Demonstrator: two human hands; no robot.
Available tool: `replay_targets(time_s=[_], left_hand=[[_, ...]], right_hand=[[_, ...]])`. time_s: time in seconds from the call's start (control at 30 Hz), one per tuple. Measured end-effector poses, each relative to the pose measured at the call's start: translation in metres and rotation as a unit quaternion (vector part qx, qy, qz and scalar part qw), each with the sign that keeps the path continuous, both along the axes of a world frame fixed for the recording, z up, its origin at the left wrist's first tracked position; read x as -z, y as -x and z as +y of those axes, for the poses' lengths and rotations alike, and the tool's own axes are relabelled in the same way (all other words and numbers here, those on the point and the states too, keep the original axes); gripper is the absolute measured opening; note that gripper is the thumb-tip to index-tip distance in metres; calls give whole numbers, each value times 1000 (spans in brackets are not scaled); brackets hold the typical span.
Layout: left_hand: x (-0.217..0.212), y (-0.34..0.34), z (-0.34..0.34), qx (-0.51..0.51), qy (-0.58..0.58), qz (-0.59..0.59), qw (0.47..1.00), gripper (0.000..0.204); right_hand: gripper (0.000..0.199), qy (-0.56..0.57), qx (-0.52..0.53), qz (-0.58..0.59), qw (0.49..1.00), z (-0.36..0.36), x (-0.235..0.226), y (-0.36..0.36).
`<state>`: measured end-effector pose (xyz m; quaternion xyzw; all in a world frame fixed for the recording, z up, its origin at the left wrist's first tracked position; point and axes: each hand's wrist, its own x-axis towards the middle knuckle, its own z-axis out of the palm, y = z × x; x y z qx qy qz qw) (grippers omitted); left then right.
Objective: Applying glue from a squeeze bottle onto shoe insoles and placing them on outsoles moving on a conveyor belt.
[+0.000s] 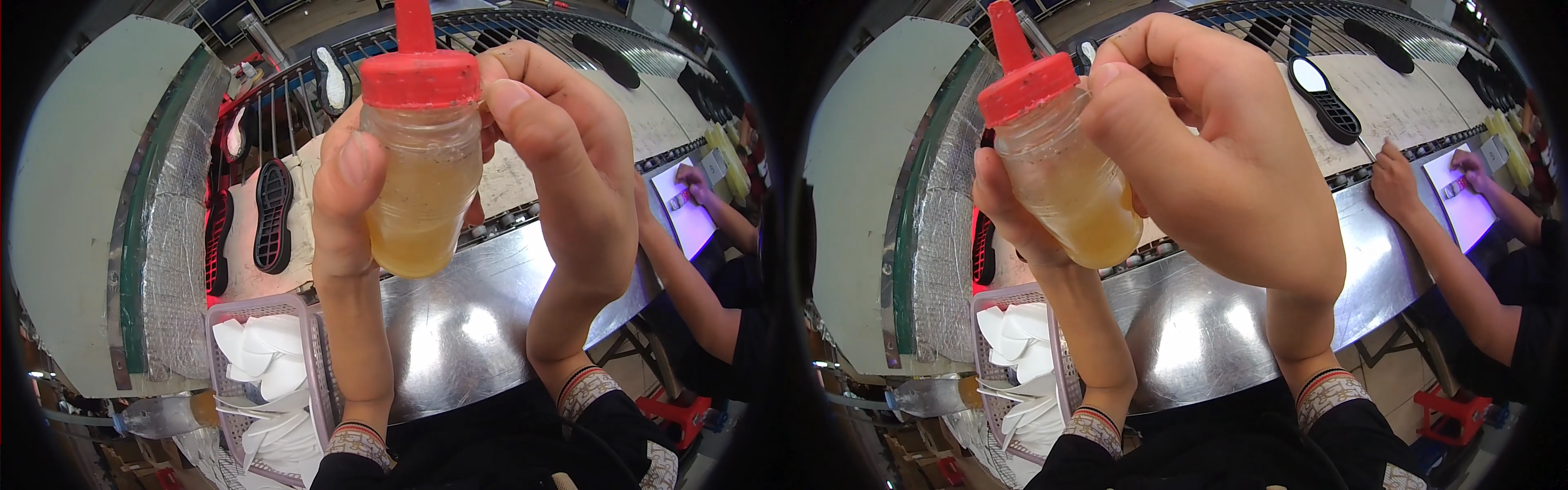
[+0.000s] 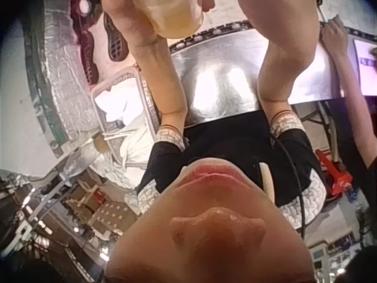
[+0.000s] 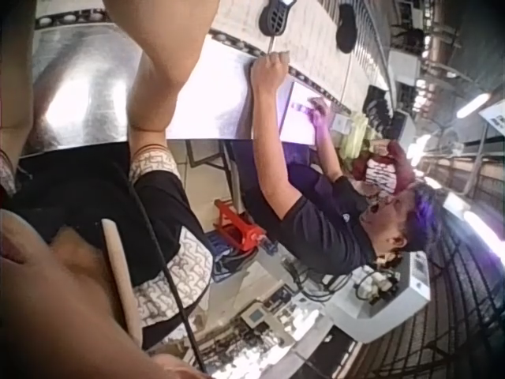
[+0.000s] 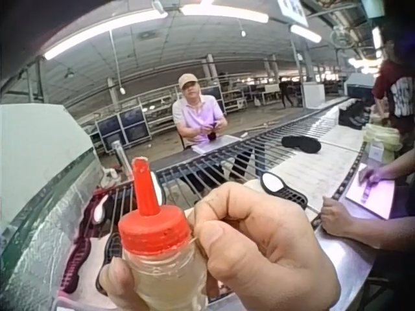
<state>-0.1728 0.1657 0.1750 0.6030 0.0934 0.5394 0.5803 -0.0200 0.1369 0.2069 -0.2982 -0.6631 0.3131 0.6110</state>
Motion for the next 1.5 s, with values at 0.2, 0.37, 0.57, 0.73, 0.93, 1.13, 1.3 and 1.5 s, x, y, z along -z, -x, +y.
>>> replay_targets(time_s=[0.2, 0.37, 0.57, 0.73, 0.93, 1.13, 1.3, 1.5], left_hand=[[7, -11, 5, 152, 85, -151, 973, 80], [6, -11, 10, 248, 112, -173, 947, 80], [5, -5, 13, 307, 55, -184, 932, 81], [12, -3, 13, 211, 44, -170, 962, 88], [5, -6, 3, 146, 98, -221, 959, 82], [3, 2, 6, 110, 73, -175, 976, 79], [3, 3, 5, 98, 81, -175, 976, 80], [0, 7, 12, 109, 59, -141, 982, 80]], right_hand=[[24, 115, -42, 46, 991, -8, -8, -1], [24, 117, -96, 89, 984, -5, -8, -7], [20, 8, -163, 71, 984, 1, -4, -9], [21, -3, -36, 21, 999, -7, -7, -6], [21, -37, -21, 30, 999, -11, -7, 4], [23, -80, -37, -9, 996, -6, -4, -5], [28, -95, -37, -18, 995, -4, -5, -3], [35, -93, -49, 1, 994, -1, -6, -7]])
